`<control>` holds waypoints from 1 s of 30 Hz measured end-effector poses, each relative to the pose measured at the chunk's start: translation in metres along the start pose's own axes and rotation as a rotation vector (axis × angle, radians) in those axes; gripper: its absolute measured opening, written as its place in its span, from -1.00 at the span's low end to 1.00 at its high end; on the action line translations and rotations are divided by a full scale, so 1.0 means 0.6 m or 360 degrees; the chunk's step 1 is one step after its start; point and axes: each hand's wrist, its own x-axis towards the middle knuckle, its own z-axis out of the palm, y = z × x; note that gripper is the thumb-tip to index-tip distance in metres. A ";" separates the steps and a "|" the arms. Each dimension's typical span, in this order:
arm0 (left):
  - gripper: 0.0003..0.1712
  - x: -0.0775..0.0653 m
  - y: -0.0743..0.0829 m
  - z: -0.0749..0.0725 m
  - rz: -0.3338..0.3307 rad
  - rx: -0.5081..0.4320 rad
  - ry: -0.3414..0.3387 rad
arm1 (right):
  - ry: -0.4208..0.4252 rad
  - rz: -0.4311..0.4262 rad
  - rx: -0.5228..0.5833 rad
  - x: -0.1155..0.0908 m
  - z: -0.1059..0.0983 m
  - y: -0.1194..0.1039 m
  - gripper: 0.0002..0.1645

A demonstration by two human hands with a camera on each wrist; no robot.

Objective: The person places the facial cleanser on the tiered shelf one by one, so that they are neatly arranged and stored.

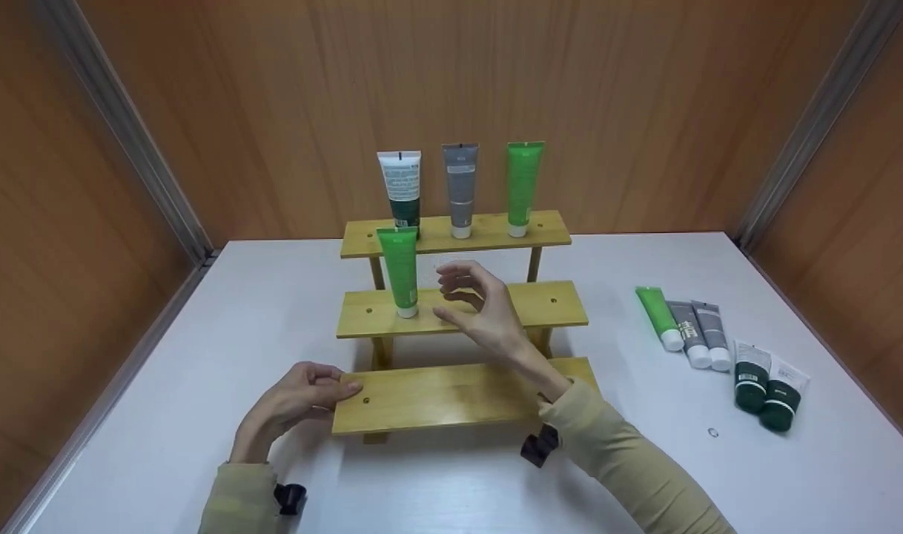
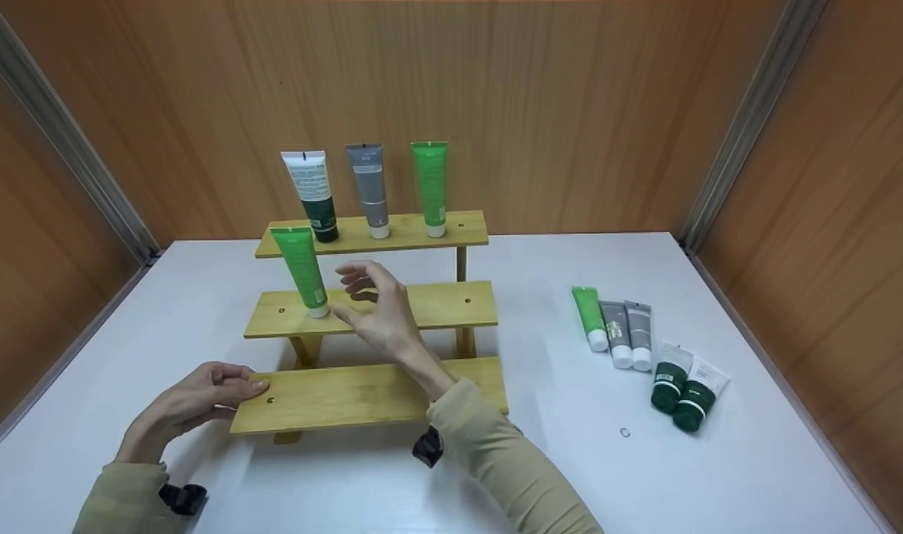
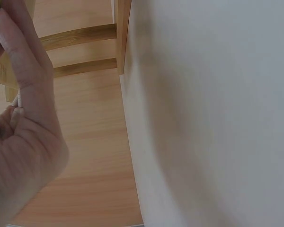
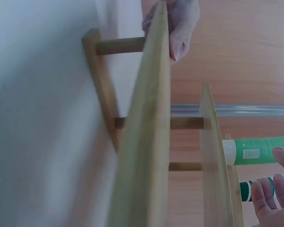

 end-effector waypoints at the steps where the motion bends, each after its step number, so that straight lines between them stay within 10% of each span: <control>1: -0.62 0.000 0.000 0.000 0.0002 -0.0004 -0.0002 | -0.0003 -0.0001 -0.0002 -0.005 -0.006 0.000 -0.44; 18: -0.64 -0.001 0.002 -0.001 0.0013 0.0012 -0.0012 | 0.0081 0.0052 -0.0206 -0.087 -0.108 0.002 -0.52; 30: -0.66 -0.002 0.002 0.001 0.0013 -0.0010 -0.0010 | 0.0135 -0.0158 -0.0374 -0.121 -0.179 0.013 -0.56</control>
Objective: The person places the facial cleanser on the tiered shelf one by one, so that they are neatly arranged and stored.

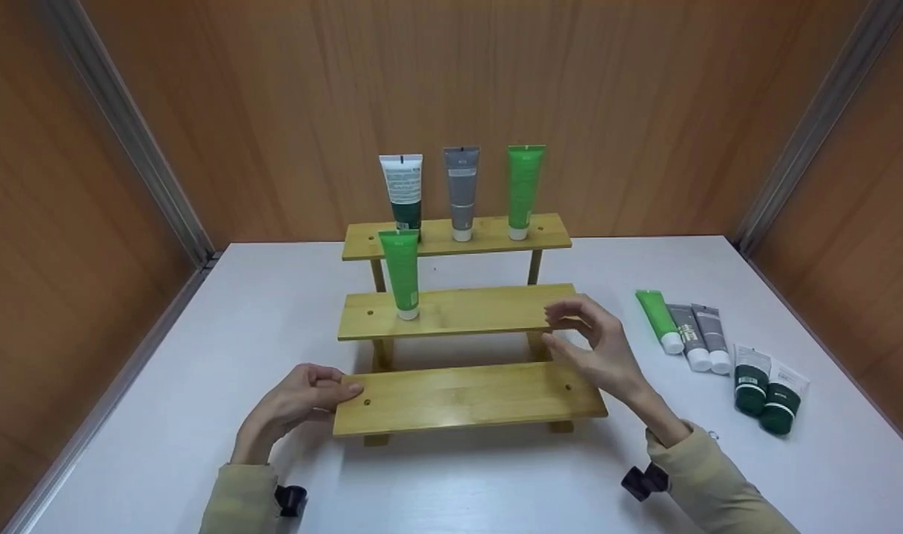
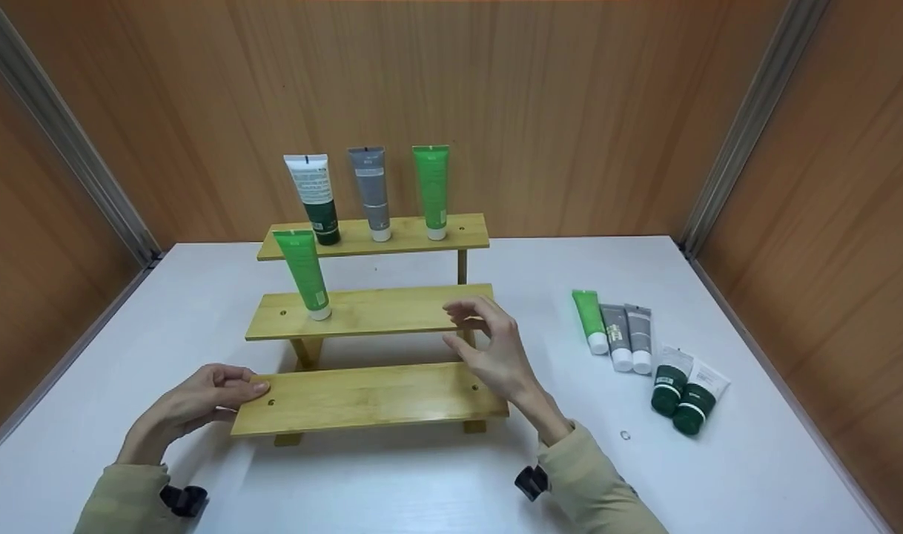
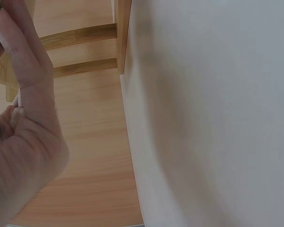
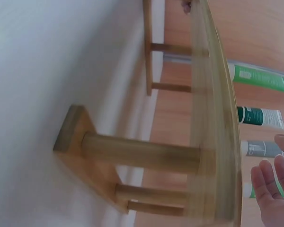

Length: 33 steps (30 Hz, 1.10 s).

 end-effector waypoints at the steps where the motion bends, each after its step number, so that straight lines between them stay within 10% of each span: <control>1: -0.66 0.000 0.000 0.000 0.0005 -0.0007 -0.0002 | -0.0001 -0.0008 -0.0005 -0.001 -0.005 0.001 -0.56; 33: -0.68 -0.001 -0.002 -0.001 0.0009 -0.0009 -0.0005 | -0.0051 -0.0027 -0.0130 -0.017 -0.078 0.018 -0.59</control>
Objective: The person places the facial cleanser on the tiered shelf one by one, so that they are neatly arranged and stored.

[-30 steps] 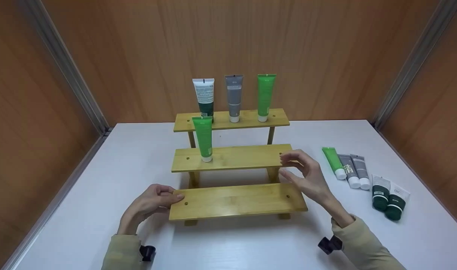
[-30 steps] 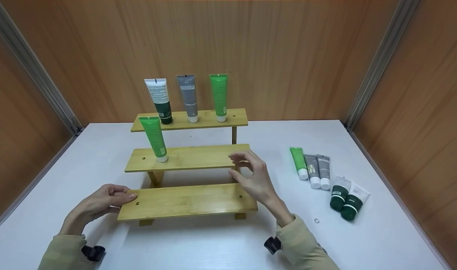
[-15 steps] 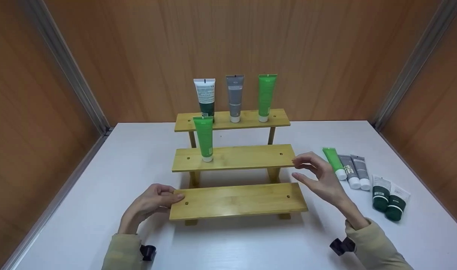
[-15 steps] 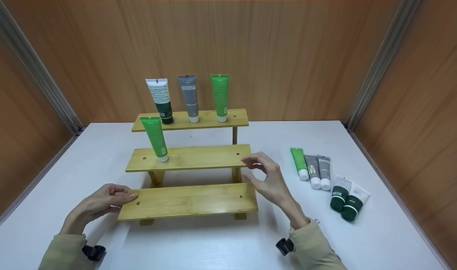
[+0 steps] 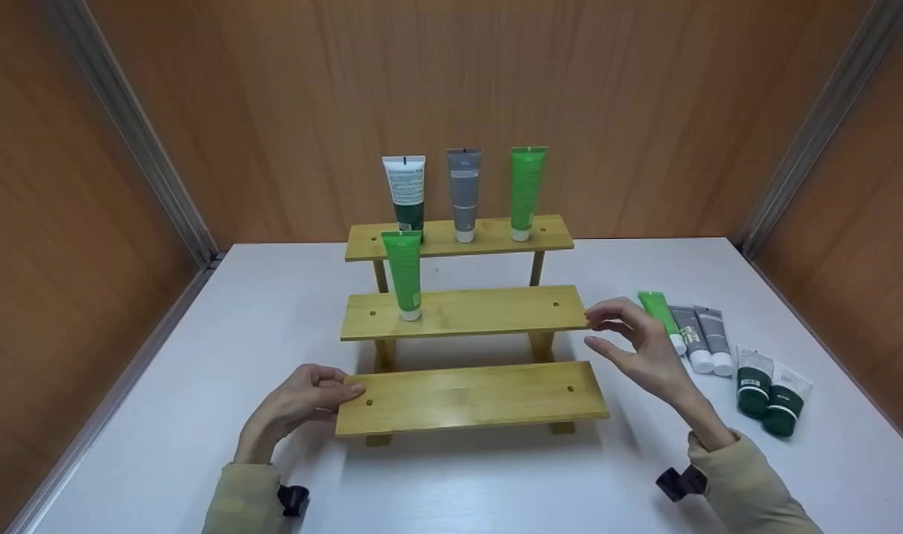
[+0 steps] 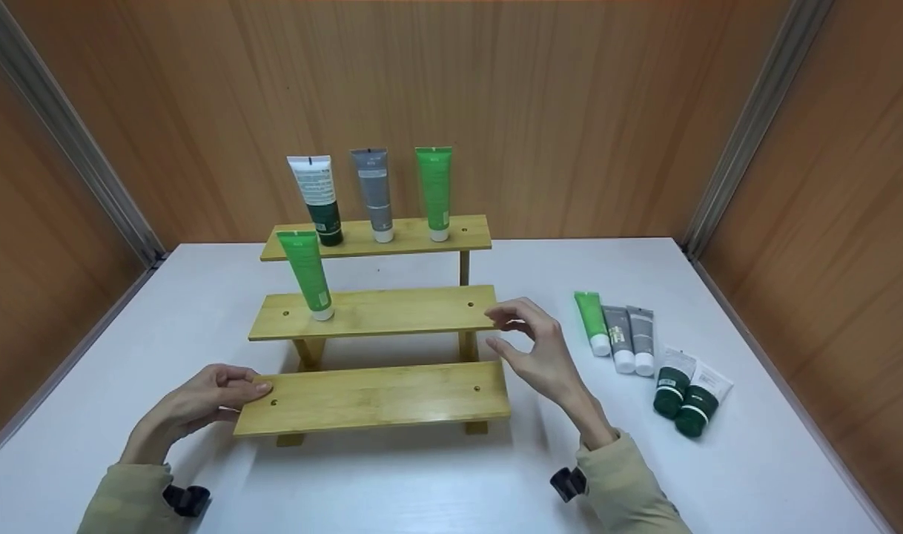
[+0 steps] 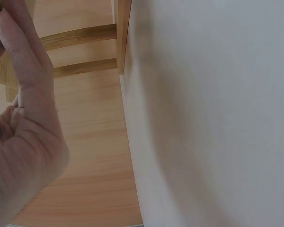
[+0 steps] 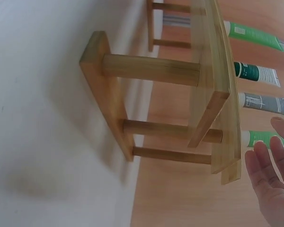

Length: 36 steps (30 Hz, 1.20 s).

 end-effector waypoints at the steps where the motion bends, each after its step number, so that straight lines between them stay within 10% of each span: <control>1: -0.69 0.000 0.000 0.000 -0.0002 0.0002 0.0003 | -0.0003 -0.0002 0.0000 0.000 -0.002 0.001 -0.59; 36: -0.71 0.001 -0.001 0.001 0.0011 -0.0001 0.0016 | 0.0005 0.0272 -0.0519 -0.033 -0.143 0.086 -0.46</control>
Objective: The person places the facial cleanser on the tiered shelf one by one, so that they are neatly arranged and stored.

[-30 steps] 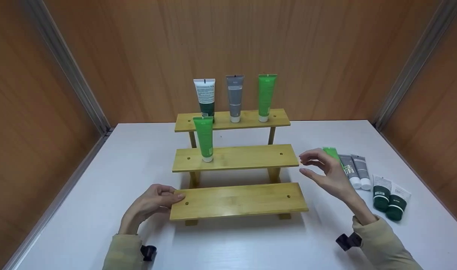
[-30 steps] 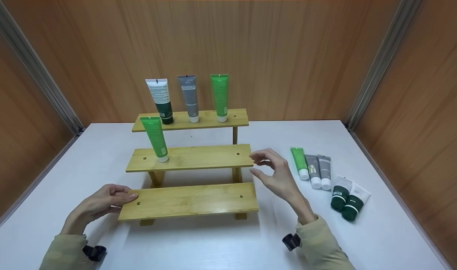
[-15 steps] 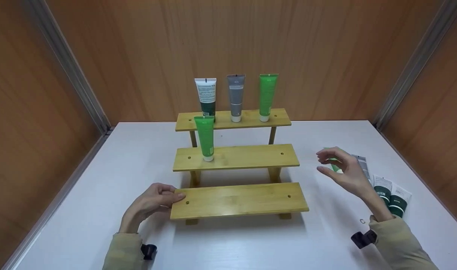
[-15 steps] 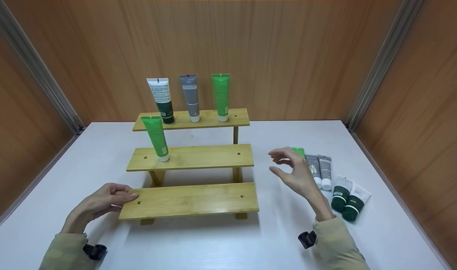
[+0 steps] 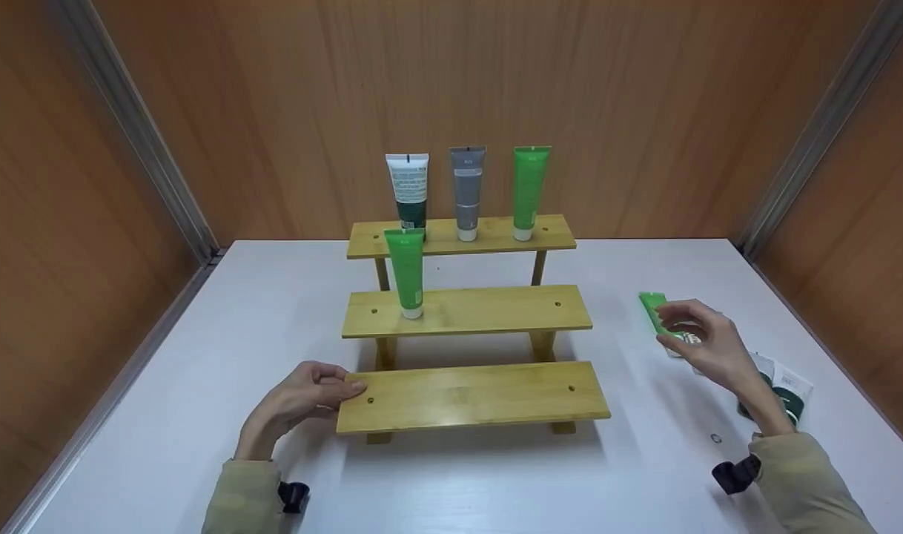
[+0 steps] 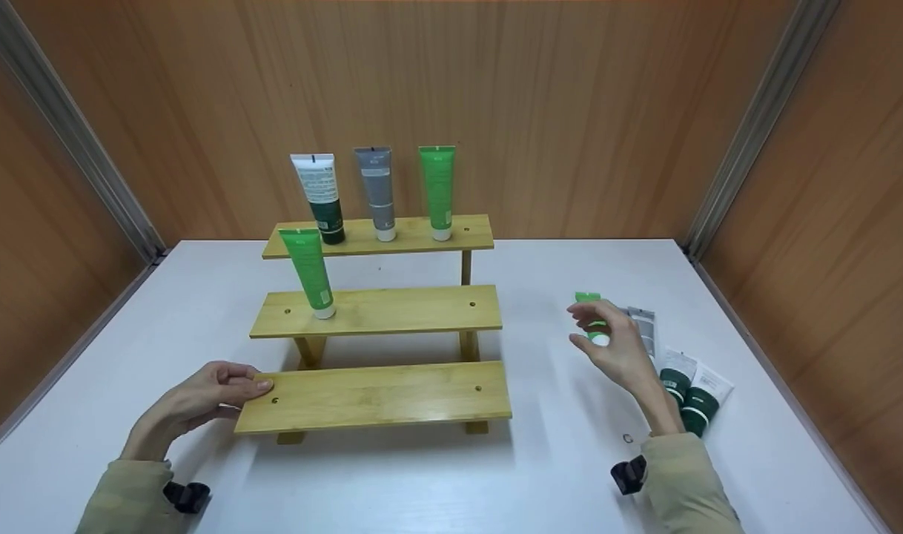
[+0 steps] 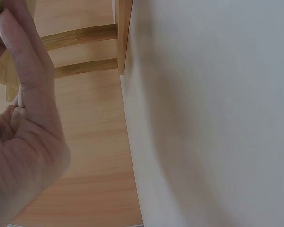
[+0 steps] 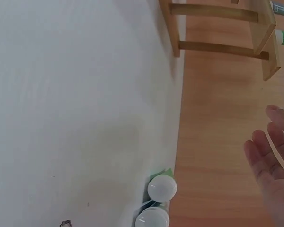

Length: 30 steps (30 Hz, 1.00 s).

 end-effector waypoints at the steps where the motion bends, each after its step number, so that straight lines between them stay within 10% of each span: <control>1: -0.70 0.000 0.000 0.000 -0.0002 0.0005 0.0002 | -0.0005 0.0013 -0.0017 -0.001 -0.001 0.004 -0.46; 30: -0.68 0.001 0.002 0.001 -0.0025 0.0054 0.0032 | -0.0112 0.0308 -0.0243 -0.026 -0.055 0.073 -0.45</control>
